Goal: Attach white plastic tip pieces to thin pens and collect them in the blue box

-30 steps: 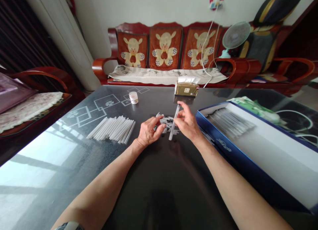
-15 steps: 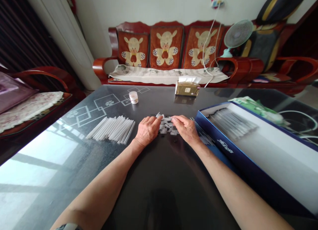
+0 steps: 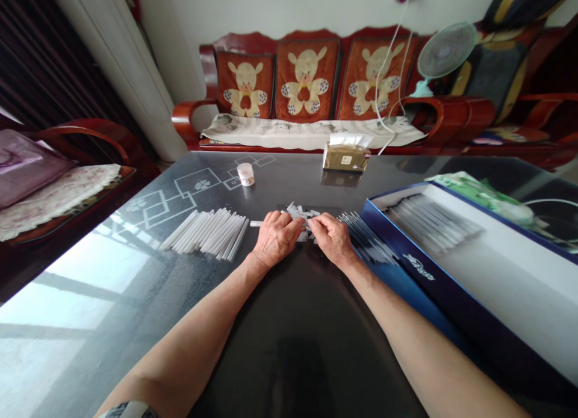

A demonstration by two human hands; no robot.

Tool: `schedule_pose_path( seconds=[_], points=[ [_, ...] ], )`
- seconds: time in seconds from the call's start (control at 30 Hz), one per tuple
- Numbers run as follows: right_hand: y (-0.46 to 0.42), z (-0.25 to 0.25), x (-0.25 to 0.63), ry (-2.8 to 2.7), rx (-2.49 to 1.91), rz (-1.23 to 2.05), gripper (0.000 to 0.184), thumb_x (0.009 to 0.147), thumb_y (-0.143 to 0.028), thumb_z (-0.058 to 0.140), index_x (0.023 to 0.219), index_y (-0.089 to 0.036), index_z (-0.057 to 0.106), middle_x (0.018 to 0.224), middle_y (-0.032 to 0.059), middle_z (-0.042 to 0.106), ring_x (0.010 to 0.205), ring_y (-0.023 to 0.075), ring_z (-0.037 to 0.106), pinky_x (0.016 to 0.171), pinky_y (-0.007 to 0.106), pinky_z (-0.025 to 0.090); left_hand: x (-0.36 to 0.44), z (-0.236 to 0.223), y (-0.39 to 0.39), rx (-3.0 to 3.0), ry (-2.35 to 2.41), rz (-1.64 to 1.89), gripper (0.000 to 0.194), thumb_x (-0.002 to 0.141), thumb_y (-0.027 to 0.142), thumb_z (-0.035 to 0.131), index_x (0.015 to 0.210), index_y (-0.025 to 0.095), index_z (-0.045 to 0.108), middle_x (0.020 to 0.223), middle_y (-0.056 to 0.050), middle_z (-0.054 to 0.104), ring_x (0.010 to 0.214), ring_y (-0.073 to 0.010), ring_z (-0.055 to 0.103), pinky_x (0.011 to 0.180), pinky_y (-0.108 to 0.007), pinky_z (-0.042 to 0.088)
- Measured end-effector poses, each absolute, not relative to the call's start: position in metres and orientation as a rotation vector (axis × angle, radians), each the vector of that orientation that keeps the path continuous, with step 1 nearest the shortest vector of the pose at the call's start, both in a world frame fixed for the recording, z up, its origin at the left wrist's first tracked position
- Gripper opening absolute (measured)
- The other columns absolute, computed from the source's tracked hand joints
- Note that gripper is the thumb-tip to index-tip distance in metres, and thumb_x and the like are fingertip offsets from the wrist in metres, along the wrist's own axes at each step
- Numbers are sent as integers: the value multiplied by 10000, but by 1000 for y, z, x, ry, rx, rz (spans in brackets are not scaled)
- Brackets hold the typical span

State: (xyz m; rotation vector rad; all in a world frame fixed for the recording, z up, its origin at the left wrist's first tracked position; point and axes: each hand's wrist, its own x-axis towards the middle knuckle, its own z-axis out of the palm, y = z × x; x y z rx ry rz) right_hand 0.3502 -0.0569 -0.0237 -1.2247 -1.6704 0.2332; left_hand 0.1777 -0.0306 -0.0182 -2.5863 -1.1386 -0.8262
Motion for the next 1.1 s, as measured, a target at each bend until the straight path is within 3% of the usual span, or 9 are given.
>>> schedule_pose_path(
  seconds=[0.17, 0.37, 0.53, 0.7, 1.1],
  points=[
    [-53, -28, 353, -1631, -1181, 383, 234, 881, -369, 558, 790, -192, 681, 708, 13, 603, 630, 135, 545, 603, 259, 440, 176, -19, -25, -2619, -1131, -801, 399, 985, 431, 340, 1074, 215, 663, 764, -54, 591, 756, -193, 485, 763, -338, 348],
    [-47, -34, 355, -1590, -1091, 585, 172, 838, -338, 616, 890, -208, 716, 858, 24, 681, 773, 147, 632, 709, 269, 511, 172, -22, -22, -2616, -1132, -789, 398, 985, 430, 340, 1076, 212, 660, 751, -47, 589, 748, -188, 484, 760, -333, 346],
    [-50, -34, 353, -1619, -1156, 504, 240, 794, -324, 650, 1001, -205, 677, 944, 46, 685, 782, 157, 644, 637, 254, 514, 171, -23, -21, -2590, -1152, -803, 387, 986, 416, 340, 1039, 217, 667, 745, -46, 583, 746, -189, 480, 749, -336, 337],
    [-53, -29, 353, -1727, -1217, 217, 191, 884, -323, 547, 842, -217, 700, 829, 57, 689, 753, 175, 644, 699, 291, 506, 170, -23, -20, -2596, -1160, -784, 383, 981, 423, 346, 1024, 221, 668, 746, -51, 581, 754, -195, 480, 749, -341, 333],
    [-53, -28, 352, -1714, -1221, 243, 171, 873, -314, 562, 823, -219, 696, 817, 45, 686, 726, 171, 634, 683, 287, 502, 171, -20, -23, -2611, -1135, -737, 384, 982, 423, 341, 1021, 221, 666, 748, -49, 581, 752, -192, 483, 753, -338, 339]
  ],
)
